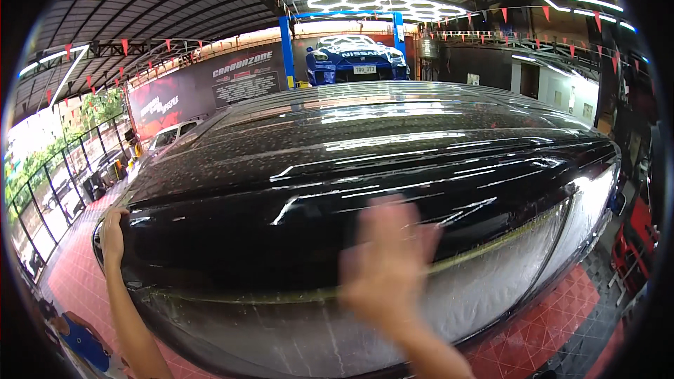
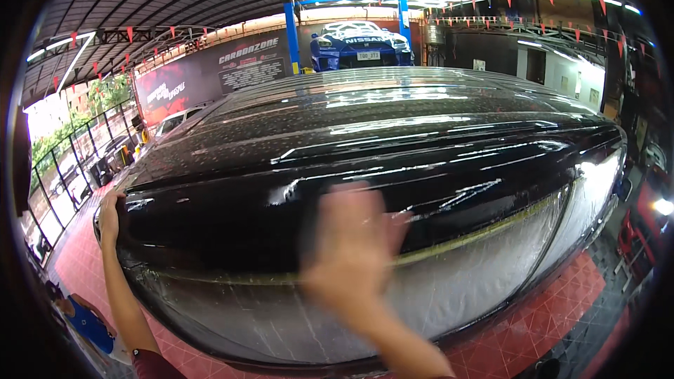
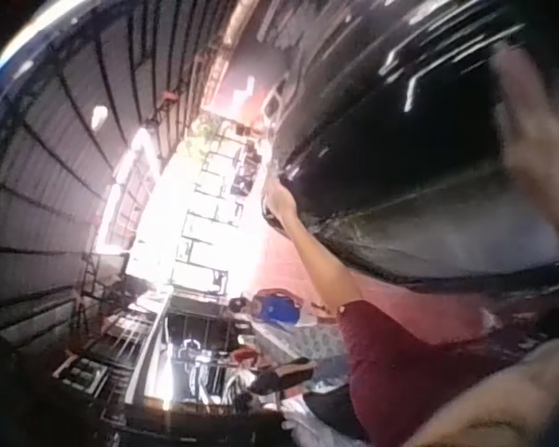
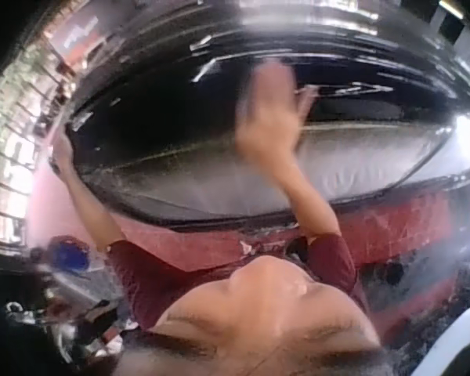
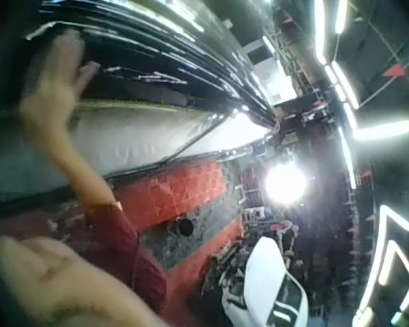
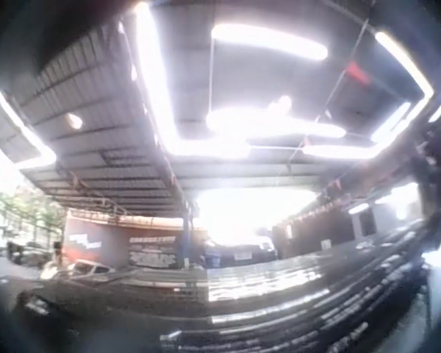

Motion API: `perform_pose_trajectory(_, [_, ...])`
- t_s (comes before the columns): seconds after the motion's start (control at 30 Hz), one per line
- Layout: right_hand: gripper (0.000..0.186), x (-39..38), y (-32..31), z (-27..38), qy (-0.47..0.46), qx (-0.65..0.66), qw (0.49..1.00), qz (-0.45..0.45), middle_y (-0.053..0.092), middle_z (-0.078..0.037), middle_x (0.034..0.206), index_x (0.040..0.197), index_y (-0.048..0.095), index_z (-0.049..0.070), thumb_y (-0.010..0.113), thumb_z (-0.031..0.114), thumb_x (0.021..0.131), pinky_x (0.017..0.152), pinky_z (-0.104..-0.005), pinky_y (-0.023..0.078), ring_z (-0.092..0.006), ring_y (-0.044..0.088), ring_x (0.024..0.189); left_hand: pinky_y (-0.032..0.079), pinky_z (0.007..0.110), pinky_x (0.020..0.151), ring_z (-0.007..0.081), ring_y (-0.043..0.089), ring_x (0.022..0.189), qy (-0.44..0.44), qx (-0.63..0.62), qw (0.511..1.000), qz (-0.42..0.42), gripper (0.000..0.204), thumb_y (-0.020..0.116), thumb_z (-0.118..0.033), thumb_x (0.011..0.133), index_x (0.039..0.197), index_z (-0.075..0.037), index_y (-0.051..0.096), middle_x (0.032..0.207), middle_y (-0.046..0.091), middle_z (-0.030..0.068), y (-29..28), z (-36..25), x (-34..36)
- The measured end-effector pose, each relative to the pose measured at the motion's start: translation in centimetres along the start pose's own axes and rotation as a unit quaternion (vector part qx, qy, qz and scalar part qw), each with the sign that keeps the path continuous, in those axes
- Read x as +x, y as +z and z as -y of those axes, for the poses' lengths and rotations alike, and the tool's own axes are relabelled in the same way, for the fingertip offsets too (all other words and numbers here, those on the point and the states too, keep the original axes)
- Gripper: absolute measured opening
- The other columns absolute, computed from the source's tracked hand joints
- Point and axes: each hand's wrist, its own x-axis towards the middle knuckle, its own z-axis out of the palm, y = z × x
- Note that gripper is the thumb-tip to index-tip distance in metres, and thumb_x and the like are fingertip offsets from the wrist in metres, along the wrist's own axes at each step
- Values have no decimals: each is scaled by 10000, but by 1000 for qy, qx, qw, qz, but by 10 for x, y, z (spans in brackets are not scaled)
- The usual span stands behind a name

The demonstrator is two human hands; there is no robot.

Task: The person wet sands the upper rear exterior of a vehicle using sandpaper, periodically dipping the paper into a bucket of water and rubbing the surface by hand.

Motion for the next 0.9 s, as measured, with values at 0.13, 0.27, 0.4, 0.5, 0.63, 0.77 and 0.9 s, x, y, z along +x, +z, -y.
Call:
perform_pose_trajectory(0.13, [873,-14,44,151,-182,176,962,103,225,-100,1712,1611,299,29,560,187,793,1240,-644,68,-259,213,1582,442,402,994,321,625,1091,30,-17,999,28,334,382,-172,1001,1044,-35,684,1127,675,154,-13,39,5])
perform_pose_trajectory(0.27, [814,-12,9,32,-155,-29,978,140,312,-60,1681,1576,398,89,628,186,801,1235,-638,78,-255,197,1586,451,416,992,320,627,1106,73,105,991,29,283,407,-148,993,1071,-61,665,1149,675,136,-9,3,-12])
perform_pose_trajectory(0.4, [722,-6,-16,-15,-166,-53,982,73,448,-226,1574,1532,416,-43,590,123,851,1228,-661,50,-396,389,1489,457,427,1001,315,624,1147,120,182,975,-30,266,411,-163,999,1091,-88,650,1182,675,101,-5,-21,-14])
perform_pose_trajectory(0.5, [829,12,27,80,-239,7,970,37,441,-259,1562,1490,443,-83,625,111,704,1242,-634,120,-410,386,1484,457,434,1005,304,621,1176,95,186,978,0,283,400,-184,1006,1108,-101,651,1199,674,97,-15,-13,-11])
perform_pose_trajectory(0.63, [868,38,44,151,-326,35,941,84,456,-204,1567,1500,434,-49,636,93,667,1243,-632,133,-342,431,1467,460,459,1011,296,627,1192,97,184,978,20,337,369,-221,1025,1131,-109,668,1213,678,108,-31,-3,7])
perform_pose_trajectory(0.77, [792,41,19,94,-332,-71,937,76,460,-209,1566,1547,396,-6,647,112,806,1241,-645,108,-374,424,1471,471,529,997,316,666,1145,2,207,978,19,421,332,-267,1024,1123,-99,705,1211,710,131,-38,-3,10])
perform_pose_trajectory(0.9, [800,46,70,190,-344,-46,935,74,382,-246,1601,1525,366,-89,628,66,786,1249,-625,92,-411,350,1498,461,575,976,348,701,1109,-19,172,985,29,470,367,-322,999,1012,-107,785,1139,752,150,-38,12,27])
